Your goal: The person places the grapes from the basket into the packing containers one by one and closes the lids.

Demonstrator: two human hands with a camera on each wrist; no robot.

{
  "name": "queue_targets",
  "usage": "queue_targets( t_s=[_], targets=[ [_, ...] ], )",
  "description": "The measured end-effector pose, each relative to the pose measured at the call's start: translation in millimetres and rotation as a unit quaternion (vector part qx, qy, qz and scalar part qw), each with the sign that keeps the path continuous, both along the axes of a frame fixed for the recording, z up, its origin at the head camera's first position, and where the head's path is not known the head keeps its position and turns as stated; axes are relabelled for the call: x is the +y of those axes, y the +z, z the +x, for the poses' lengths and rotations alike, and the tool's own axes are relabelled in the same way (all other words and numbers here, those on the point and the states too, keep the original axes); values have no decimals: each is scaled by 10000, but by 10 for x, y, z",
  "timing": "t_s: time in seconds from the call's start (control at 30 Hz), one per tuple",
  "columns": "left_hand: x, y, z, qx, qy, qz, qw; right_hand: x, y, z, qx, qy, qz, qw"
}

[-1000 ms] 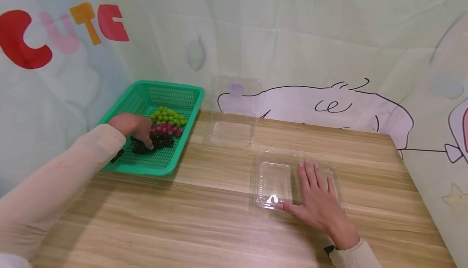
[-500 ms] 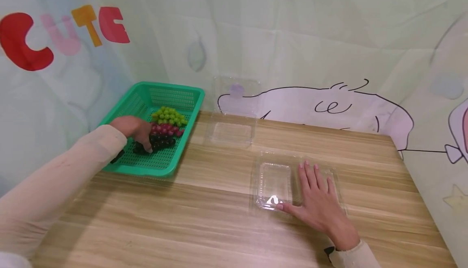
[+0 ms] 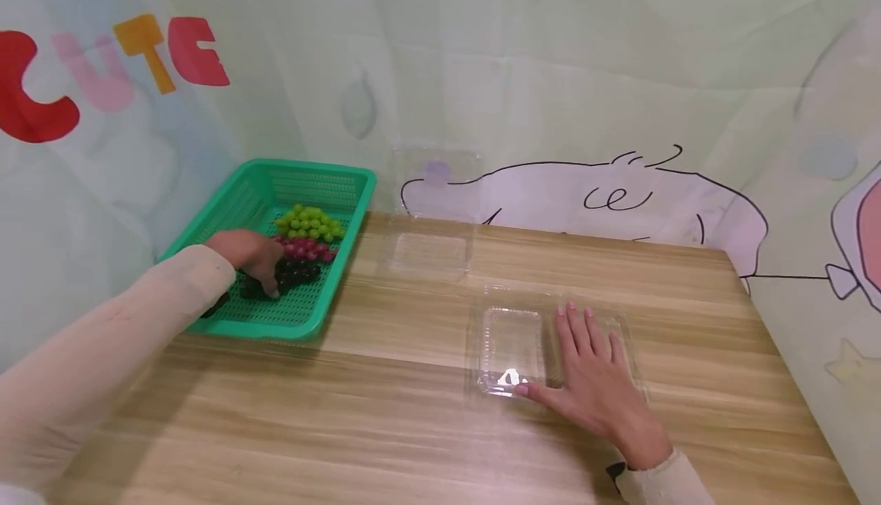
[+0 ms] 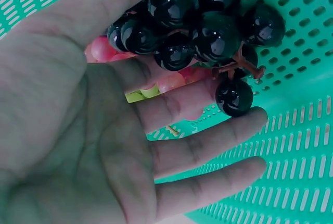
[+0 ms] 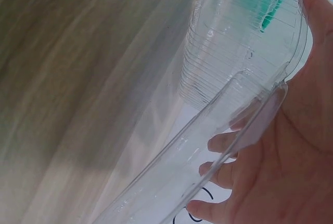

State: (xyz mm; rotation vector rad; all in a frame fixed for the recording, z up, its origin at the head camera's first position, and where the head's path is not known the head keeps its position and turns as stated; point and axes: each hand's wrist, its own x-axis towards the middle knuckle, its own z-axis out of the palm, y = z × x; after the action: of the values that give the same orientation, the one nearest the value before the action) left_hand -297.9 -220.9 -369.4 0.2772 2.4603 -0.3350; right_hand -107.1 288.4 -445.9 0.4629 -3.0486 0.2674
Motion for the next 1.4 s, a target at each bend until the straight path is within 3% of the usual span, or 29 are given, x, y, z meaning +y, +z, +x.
queue_targets(
  t_s=[0.23, 0.47, 0.77, 1.13, 1.4],
  targets=[
    [32, 35, 71, 29, -131, 38, 9999, -6, 21, -17, -3, 9, 12, 10000],
    [37, 10, 59, -138, -303, 21, 9994, -5, 20, -12, -29, 2, -6, 10000],
    [62, -2, 61, -166, -217, -47, 9996, 0, 32, -21, -166, -36, -25, 9999],
    [88, 83, 33, -52, -79, 37, 9999, 17, 32, -13, -13, -2, -11, 10000],
    [74, 129, 92, -141, 58, 44, 9999, 19, 28, 6, -20, 18, -5, 10000]
  ],
)
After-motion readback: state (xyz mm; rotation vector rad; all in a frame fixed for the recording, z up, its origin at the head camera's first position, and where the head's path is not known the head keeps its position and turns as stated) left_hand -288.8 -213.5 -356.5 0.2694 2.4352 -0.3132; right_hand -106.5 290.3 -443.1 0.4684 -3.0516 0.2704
